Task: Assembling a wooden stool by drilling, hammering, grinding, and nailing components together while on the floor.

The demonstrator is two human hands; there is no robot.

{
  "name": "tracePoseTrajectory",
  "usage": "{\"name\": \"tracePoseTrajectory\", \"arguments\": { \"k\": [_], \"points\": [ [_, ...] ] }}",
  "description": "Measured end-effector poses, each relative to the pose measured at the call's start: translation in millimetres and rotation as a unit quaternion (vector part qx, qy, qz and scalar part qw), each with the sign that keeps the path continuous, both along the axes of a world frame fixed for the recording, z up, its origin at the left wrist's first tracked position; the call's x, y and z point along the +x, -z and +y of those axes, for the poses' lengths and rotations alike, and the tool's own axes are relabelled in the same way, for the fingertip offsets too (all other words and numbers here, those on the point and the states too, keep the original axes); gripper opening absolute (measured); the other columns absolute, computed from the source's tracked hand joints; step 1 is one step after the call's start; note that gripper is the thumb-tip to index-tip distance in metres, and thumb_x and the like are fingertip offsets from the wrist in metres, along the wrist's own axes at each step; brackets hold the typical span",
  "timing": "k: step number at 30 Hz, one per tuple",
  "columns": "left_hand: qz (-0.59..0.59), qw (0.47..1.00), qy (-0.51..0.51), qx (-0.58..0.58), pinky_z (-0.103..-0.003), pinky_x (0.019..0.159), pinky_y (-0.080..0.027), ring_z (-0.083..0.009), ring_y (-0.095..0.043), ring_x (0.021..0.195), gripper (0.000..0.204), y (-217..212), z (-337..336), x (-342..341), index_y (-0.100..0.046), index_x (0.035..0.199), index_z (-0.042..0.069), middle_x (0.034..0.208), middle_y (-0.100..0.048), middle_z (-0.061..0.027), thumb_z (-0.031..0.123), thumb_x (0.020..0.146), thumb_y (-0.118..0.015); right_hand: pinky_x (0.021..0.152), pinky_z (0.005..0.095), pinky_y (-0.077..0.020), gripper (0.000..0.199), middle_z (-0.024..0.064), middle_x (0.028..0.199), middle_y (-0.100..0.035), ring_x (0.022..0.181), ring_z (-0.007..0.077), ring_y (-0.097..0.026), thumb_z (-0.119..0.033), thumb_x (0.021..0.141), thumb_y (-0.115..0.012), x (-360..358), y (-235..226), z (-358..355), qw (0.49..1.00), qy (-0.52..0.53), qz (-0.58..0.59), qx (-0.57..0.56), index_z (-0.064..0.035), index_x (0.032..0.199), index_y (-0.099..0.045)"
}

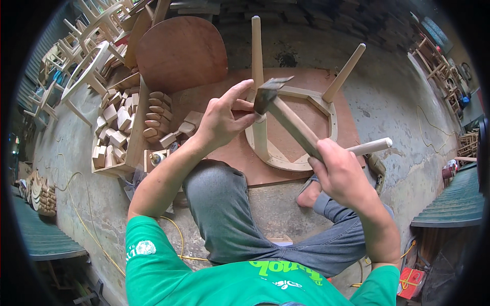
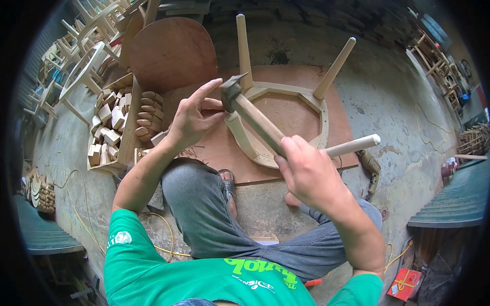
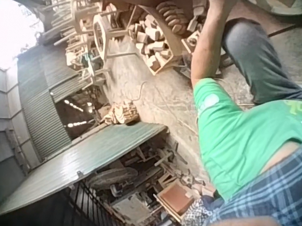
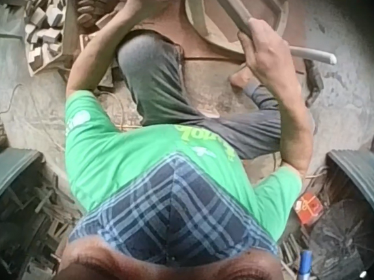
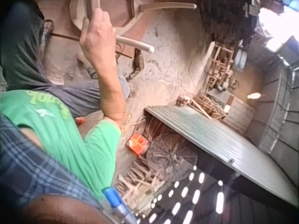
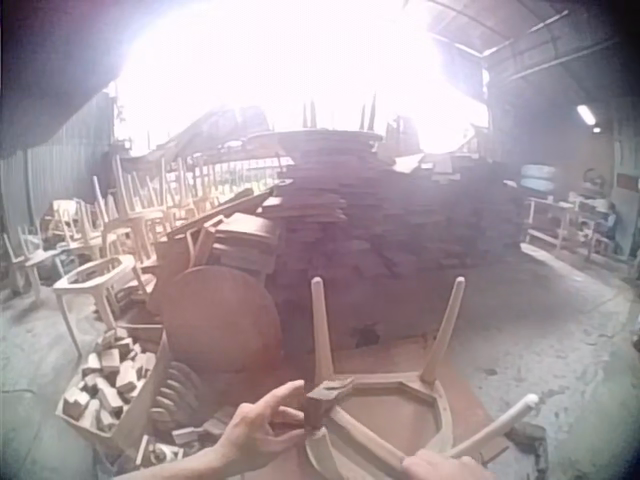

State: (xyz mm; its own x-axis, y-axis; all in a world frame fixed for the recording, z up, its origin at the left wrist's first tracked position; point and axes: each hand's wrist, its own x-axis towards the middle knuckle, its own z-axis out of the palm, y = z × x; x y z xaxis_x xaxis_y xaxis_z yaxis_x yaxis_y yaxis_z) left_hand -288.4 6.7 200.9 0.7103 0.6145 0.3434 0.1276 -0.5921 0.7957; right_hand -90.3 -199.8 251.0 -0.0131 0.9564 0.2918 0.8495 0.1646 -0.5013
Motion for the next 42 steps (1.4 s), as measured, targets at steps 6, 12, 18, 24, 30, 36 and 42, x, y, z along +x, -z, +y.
{"name": "tracePoseTrajectory", "arguments": {
  "k": [6,12,18,24,30,36,42],
  "points": [
    [-0.066,0.988,0.135,-0.022,-0.033,0.090,-0.054,-0.0210,-0.063,0.108,0.098,64,33,4,-0.029,0.150,0.009,0.123,-0.061,-0.0088,0.023,0.072,-0.087,0.054,0.0422,-0.0455,0.016,0.0182,0.084,-0.055,0.066,0.0367,-0.057,-0.004,0.089,-0.062,-3,-17,-4,0.999,0.003,0.039,0.016,-0.0004,0.098,-0.049],
    [-0.055,0.972,0.129,-0.190,-0.027,0.067,-0.047,-0.0086,-0.056,0.074,0.029,113,14,45,-0.057,0.085,0.006,0.077,-0.061,0.0016,0.019,0.078,-0.082,0.057,0.0245,-0.0471,0.025,0.0074,0.083,-0.055,0.065,0.0110,-0.054,-0.024,0.100,-0.053,-29,-38,-11,0.937,0.013,0.249,0.244,0.0000,0.098,-0.048],
    [-0.089,0.985,0.083,-0.122,-0.029,0.057,-0.045,-0.0087,-0.051,0.062,0.023,115,15,53,-0.057,0.075,0.005,0.063,-0.056,-0.0013,0.016,0.081,-0.075,0.063,0.0518,-0.0456,0.023,0.0253,0.083,-0.057,0.077,0.0486,-0.057,-0.005,0.083,-0.064,-14,-7,5,0.992,0.027,-0.050,-0.111,-0.0005,0.095,-0.045],
    [-0.085,0.988,0.071,-0.110,-0.028,0.060,-0.045,-0.0084,-0.053,0.066,0.022,112,12,49,-0.057,0.074,0.006,0.068,-0.058,0.0003,0.014,0.081,-0.076,0.054,0.0332,-0.0420,0.012,0.0068,0.069,-0.051,0.064,0.0127,-0.053,-0.006,0.093,-0.057,-22,-37,2,0.983,0.075,0.094,0.136,-0.0023,0.095,-0.045],
    [-0.090,0.983,0.081,-0.138,-0.028,0.060,-0.045,-0.0091,-0.054,0.066,0.021,115,8,44,-0.058,0.076,0.005,0.068,-0.058,-0.0006,0.014,0.080,-0.076,0.062,0.0462,-0.0436,0.021,0.0246,0.073,-0.052,0.075,0.0474,-0.055,-0.010,0.088,-0.062,-9,-22,6,0.990,-0.001,-0.058,-0.130,0.0010,0.094,-0.044],
    [-0.087,0.984,0.092,-0.128,-0.028,0.060,-0.045,-0.0075,-0.053,0.068,0.020,111,9,55,-0.058,0.075,0.004,0.070,-0.058,0.0008,0.013,0.080,-0.076,0.065,0.0482,-0.0444,0.019,0.0242,0.074,-0.054,0.073,0.0454,-0.057,-0.007,0.087,-0.061,-8,-12,-1,0.998,0.012,-0.037,-0.050,0.0008,0.094,-0.044],
    [-0.072,0.987,0.063,-0.128,-0.028,0.058,-0.045,-0.0070,-0.052,0.065,0.026,117,14,44,-0.060,0.076,0.005,0.067,-0.056,0.0022,0.020,0.079,-0.080,0.060,0.0342,-0.0512,0.026,0.0170,0.085,-0.064,0.068,0.0251,-0.063,-0.012,0.090,-0.065,40,-70,-22,0.990,0.104,-0.005,-0.096,0.0026,0.107,-0.051]
  ]
}}
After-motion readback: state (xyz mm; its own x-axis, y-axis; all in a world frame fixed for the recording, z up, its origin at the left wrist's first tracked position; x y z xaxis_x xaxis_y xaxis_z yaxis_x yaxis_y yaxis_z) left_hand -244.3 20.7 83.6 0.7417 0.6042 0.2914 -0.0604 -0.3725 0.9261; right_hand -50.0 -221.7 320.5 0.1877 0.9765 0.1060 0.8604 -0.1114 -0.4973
